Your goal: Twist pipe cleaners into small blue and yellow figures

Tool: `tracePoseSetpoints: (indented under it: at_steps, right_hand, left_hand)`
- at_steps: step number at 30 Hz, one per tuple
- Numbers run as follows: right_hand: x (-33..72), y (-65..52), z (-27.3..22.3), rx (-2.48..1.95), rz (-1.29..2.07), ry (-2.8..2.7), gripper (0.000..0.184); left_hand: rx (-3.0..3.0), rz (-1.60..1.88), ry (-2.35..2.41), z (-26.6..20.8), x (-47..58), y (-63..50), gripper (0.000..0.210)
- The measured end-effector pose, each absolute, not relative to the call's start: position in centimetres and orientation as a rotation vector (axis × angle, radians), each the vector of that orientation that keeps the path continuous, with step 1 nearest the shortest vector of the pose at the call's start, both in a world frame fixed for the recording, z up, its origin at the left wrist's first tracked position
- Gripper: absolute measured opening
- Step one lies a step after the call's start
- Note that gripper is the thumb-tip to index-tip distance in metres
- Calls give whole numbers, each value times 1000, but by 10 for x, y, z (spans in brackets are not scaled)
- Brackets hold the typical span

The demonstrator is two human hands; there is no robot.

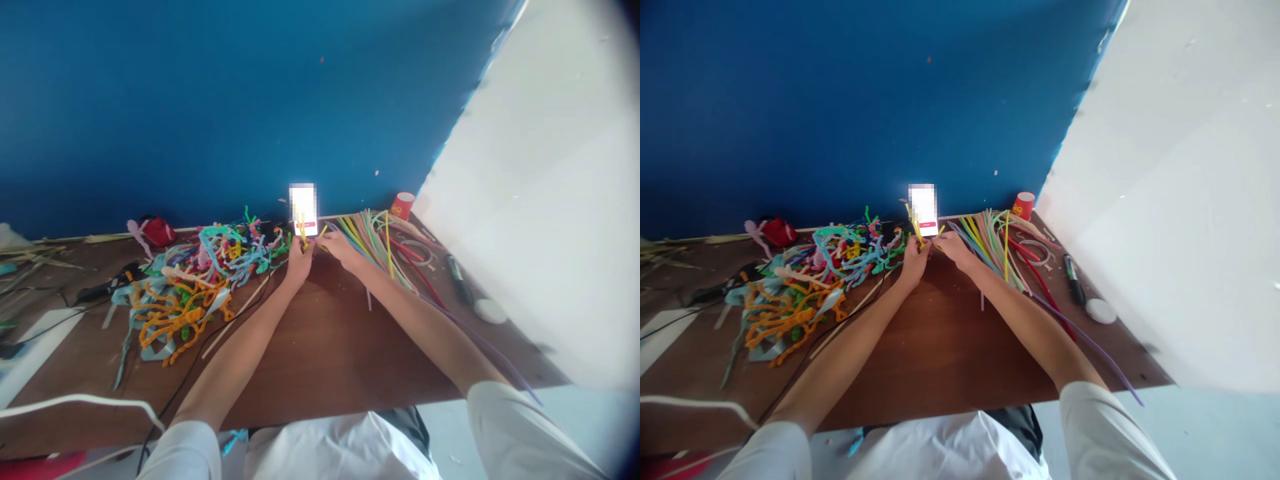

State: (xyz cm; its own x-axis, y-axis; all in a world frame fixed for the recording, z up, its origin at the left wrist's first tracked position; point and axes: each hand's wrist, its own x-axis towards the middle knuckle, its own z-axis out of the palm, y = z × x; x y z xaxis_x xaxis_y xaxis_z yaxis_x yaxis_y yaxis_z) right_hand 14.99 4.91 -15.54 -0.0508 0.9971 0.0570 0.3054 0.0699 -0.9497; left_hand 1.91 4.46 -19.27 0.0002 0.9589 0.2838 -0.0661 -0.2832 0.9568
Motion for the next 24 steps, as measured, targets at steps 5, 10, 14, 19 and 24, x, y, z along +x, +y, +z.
tracePoseSetpoints:
  at_steps: [5, 10, 14, 19, 24]
  right_hand:
    - [153, 48, -153, -1358, 964, -1610, 31]
    - [164, 46, -145, -1294, 327, -2002, 19]
    - [174, 43, -141, -1158, -127, -2334, 26]
    - [178, 45, -144, -1053, -424, -2473, 33]
    - [176, 46, -151, -1041, -464, -2492, 31]
  left_hand:
    - [1357, 1436, 1042, -196, 18, 47, 27]
    - [1261, 1462, 1084, -194, 18, 49, 24]
    - [1208, 1478, 1050, -194, 18, 50, 24]
    - [1184, 1471, 1009, -197, 17, 55, 27]
    - [1192, 1485, 977, -197, 16, 55, 29]
